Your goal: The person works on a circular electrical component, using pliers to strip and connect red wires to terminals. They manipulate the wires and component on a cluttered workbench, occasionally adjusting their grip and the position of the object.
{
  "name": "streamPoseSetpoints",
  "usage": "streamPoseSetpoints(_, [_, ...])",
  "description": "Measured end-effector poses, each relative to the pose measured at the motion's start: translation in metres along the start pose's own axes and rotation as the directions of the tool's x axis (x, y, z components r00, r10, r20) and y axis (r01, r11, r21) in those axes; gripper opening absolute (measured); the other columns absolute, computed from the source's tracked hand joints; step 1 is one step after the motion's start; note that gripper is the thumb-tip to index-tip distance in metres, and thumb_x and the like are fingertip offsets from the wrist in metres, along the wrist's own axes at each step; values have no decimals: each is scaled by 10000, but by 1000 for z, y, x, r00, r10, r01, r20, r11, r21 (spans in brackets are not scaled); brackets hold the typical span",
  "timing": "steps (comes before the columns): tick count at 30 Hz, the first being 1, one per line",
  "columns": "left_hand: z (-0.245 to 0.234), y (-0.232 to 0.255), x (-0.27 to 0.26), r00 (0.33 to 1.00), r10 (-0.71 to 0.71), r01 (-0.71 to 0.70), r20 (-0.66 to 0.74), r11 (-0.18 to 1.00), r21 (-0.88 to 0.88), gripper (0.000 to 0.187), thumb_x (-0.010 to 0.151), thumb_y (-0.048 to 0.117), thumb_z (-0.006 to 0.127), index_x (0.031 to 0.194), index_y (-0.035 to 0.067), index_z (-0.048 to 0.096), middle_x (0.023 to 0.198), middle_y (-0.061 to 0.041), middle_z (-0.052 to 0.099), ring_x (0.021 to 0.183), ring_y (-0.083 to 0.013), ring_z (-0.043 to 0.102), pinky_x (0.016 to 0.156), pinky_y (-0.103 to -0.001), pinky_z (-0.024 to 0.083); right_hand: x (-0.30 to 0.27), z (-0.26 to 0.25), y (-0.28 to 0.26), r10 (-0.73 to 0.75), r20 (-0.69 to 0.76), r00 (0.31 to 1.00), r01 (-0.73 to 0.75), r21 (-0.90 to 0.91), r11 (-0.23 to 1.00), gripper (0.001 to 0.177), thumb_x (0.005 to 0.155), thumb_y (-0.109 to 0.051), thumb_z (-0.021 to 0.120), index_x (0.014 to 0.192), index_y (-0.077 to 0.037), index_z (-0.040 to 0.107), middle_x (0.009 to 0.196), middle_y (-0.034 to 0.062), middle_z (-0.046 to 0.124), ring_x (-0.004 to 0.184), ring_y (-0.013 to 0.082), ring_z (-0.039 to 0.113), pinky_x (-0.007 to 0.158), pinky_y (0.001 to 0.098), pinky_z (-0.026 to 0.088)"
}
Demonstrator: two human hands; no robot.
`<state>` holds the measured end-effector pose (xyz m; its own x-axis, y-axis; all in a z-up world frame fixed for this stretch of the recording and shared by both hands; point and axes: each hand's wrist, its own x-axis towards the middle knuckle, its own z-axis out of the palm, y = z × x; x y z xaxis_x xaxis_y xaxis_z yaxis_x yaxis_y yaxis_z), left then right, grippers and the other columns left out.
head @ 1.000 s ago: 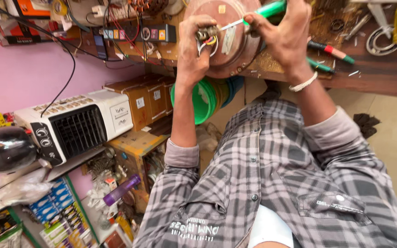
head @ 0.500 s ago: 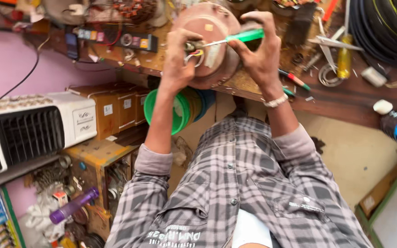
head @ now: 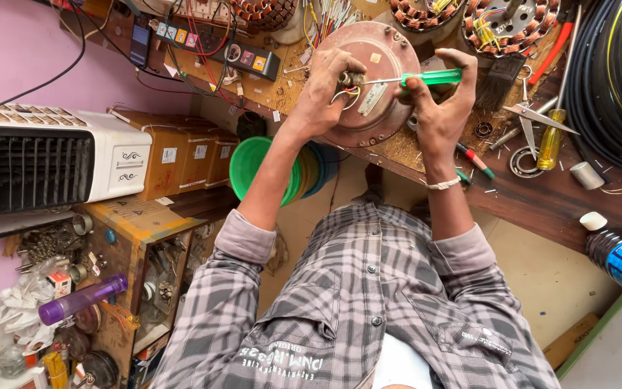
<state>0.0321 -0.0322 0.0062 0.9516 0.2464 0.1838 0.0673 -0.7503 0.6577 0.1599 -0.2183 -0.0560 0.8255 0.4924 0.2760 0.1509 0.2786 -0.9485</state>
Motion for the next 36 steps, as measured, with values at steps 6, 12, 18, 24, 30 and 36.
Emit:
streamPoseSetpoints(6, [-5,-19,-5,981,176,-168,-77,980,106,735,763,-5,751,1429,165,490,1490,-103,467,1409,-338,429,1228,-446,359,-24,-48,31,431,-72,899,-348,479,806,286,1156,-255,556,1412,-144,497,1260,176,689,1039,309,788,878,432,650])
streamPoseSetpoints(12, [12,-32,-36,945,199,-82,-258,912,402,667,953,365,856,1478,252,461,1523,-28,452,1377,-220,465,1209,-391,367,-70,-87,54,685,-105,721,-606,386,696,411,1078,-240,452,1445,-321,285,1167,148,755,802,252,781,675,322,645])
streamPoseSetpoints(18, [36,-17,-70,928,141,-13,-345,938,348,591,1075,526,627,1515,168,461,1528,-62,486,1449,-284,451,1226,-446,367,-108,-106,63,619,32,785,-619,87,781,258,1127,-51,480,1371,-35,562,1077,169,729,843,232,744,752,335,634])
streamPoseSetpoints(24, [58,-15,-67,876,96,163,-472,863,478,550,1064,586,633,1484,235,584,1550,-41,441,1410,-257,414,1193,-428,364,-126,-115,57,655,124,746,-637,-155,755,195,1090,-42,511,1249,8,613,1019,137,727,828,194,729,740,322,626])
streamPoseSetpoints(30, [94,-38,-87,751,-54,237,-658,952,192,611,1089,621,438,1529,197,459,1589,-75,409,1435,-244,414,1206,-433,358,-136,-91,34,657,288,697,-553,-368,747,179,1093,-50,550,1223,8,659,1038,129,709,882,176,707,745,311,606])
streamPoseSetpoints(36, [80,-142,-216,382,-754,276,-534,644,-713,470,1091,466,428,1153,107,726,1058,-50,770,883,-136,753,723,-298,667,-143,-64,49,697,445,562,-487,-503,714,189,1070,-94,563,1207,1,650,1070,121,748,935,167,719,809,296,577])
